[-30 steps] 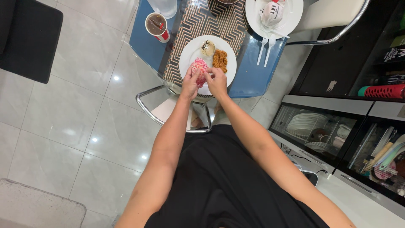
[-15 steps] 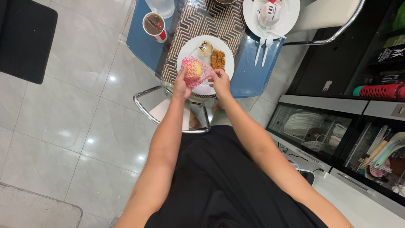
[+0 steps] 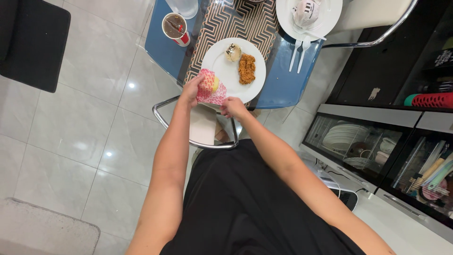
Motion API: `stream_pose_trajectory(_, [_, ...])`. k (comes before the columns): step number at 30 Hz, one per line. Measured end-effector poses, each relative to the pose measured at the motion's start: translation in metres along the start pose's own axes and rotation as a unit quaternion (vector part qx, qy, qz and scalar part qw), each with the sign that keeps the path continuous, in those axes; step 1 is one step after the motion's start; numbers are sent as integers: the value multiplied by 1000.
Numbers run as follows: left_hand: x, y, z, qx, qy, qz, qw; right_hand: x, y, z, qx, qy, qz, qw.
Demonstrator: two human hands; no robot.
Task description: The recorder is unboxing a box of donuts and arranging fast food items on a dining table.
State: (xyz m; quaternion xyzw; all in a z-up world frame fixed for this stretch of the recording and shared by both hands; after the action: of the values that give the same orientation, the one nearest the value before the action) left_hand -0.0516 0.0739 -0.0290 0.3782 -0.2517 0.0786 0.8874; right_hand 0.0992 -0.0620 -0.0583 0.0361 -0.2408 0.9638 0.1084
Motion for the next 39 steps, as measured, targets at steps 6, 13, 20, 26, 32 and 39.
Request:
stream_pose_trajectory(6, [30, 11, -7, -143, 41, -193, 970, 16, -2, 29, 30, -41, -57, 997])
stream_pose_trajectory(13, [41, -38, -63, -116, -78, -146, 979, -11, -1, 21, -14, 35, -144, 989])
stream_pose_trajectory(20, [25, -31, -62, -109, 39, -181, 977, -1, 4, 6, 14, -32, -269, 962])
stream_pose_trajectory(26, [10, -30, -78, 54, 69, -181, 979, 2, 5, 0, 6, -46, -342, 938])
stream_pose_trajectory(32, [4, 3, -48, 109, 139, -377, 909, 20, 2, 1, 52, -64, -290, 954])
stream_pose_trajectory(39, [-20, -5, -47, 60, 143, -278, 948, 16, -6, 30, 5, -20, -157, 987])
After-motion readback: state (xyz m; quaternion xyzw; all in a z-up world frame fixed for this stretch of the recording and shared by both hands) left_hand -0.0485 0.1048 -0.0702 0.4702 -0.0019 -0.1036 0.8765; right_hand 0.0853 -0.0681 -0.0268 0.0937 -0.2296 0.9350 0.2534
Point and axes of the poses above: each hand's wrist, its own z-axis away from the middle knuckle, its own x-axis out of the palm, y = z × x, the point moved 6 cm from there along -z, towards the middle knuckle, and after that the axes turned 8 degrees about x, right-handed, at the moved point
